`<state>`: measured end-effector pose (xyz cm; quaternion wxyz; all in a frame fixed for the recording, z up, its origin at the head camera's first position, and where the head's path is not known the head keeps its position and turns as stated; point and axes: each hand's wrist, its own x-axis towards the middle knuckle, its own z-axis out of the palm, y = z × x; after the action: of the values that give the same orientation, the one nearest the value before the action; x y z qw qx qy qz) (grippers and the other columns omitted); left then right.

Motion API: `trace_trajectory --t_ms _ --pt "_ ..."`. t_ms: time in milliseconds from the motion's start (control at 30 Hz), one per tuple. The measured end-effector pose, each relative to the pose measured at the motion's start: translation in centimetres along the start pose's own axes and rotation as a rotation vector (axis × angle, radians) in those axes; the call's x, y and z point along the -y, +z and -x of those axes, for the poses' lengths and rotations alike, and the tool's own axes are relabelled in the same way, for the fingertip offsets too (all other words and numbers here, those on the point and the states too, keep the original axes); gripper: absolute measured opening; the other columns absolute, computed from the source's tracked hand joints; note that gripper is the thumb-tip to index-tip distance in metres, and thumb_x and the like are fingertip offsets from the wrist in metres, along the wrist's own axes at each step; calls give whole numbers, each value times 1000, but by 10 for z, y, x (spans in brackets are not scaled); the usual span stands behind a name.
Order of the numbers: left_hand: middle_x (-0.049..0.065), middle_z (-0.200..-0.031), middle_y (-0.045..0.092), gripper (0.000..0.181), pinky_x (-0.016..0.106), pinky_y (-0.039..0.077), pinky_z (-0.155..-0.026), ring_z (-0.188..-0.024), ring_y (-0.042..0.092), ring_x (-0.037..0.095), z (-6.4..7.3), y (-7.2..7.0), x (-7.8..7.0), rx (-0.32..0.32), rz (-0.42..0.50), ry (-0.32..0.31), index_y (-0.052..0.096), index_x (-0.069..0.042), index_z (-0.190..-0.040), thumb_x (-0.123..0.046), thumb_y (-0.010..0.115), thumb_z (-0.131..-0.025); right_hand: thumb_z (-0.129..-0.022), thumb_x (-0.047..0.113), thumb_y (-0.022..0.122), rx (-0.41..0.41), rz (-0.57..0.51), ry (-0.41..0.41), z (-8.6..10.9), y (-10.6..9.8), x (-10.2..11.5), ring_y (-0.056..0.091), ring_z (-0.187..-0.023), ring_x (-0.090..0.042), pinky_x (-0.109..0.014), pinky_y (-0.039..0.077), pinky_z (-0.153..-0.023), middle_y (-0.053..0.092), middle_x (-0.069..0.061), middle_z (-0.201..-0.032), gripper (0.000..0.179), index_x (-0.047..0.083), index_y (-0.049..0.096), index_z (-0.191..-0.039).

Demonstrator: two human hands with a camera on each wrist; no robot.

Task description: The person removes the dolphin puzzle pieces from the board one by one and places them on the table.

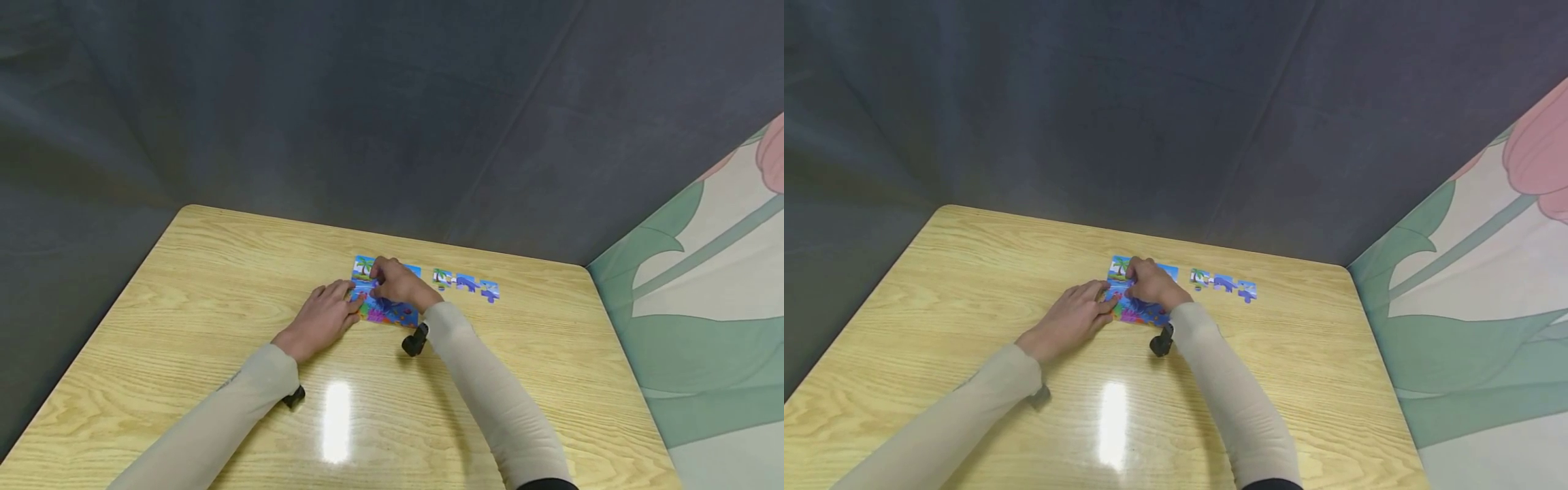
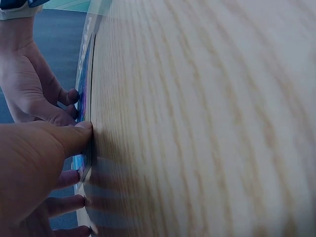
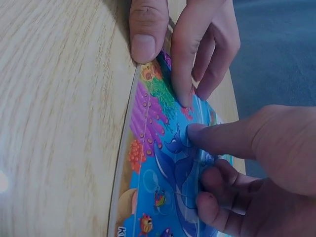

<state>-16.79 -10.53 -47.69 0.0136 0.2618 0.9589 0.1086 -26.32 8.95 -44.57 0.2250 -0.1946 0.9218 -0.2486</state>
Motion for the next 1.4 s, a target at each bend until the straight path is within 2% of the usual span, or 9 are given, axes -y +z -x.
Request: trace_trajectory --t_ms 233,533,733,867,967,1233,1400 --pt "20 -165 43 47 63 46 -118 -154 42 36 1 2 0 10 3 -17 58 -16 -155 -35 55 -113 -98 10 77 -47 -61 -21 0 4 -5 55 -105 -24 -42 51 -96 62 -12 -118 28 8 60 -120" --pt "18 -162 47 48 62 47 -118 -152 44 35 2 0 1 21 -30 2 57 -17 -157 -37 54 -113 -99 6 74 -102 -91 -94 0 13 -11 53 -94 -23 -35 49 -84 60 -9 -117 15 9 65 -111" --pt "19 -160 48 49 62 47 -118 -151 45 36 2 -2 0 19 -17 5 57 -15 -156 -36 55 -113 -101 8 73 -104 -150 -111 2 12 -14 53 -82 -18 -30 47 -76 61 -6 -100 22 8 65 -121" --pt "19 -161 47 49 61 47 -118 -152 43 36 1 -2 0 23 -21 0 56 -15 -157 -36 55 -113 -106 11 66 -60 -162 -136 3 10 -18 48 -70 -15 -28 43 -69 58 -1 -84 14 7 70 -119" --pt "19 -161 47 49 61 47 -118 -152 43 36 1 -2 0 25 -20 -1 56 -15 -157 -36 54 -113 -110 14 59 -35 -180 -146 4 9 -22 45 -66 -14 -28 40 -65 55 0 -79 14 7 71 -115" --pt "18 -162 47 49 62 46 -119 -153 43 36 1 -2 0 35 -20 -9 56 -15 -157 -37 53 -113 -112 19 57 -31 -311 -120 9 4 -24 59 -75 -19 -29 48 -66 65 -7 -89 18 8 71 -117" --pt "18 -163 46 49 61 45 -120 -153 42 35 1 -2 0 46 -24 -10 55 -16 -158 -36 53 -114 -112 20 58 -48 -338 -89 13 -1 -27 63 -74 -22 -31 53 -64 65 -12 -92 18 8 70 -119"
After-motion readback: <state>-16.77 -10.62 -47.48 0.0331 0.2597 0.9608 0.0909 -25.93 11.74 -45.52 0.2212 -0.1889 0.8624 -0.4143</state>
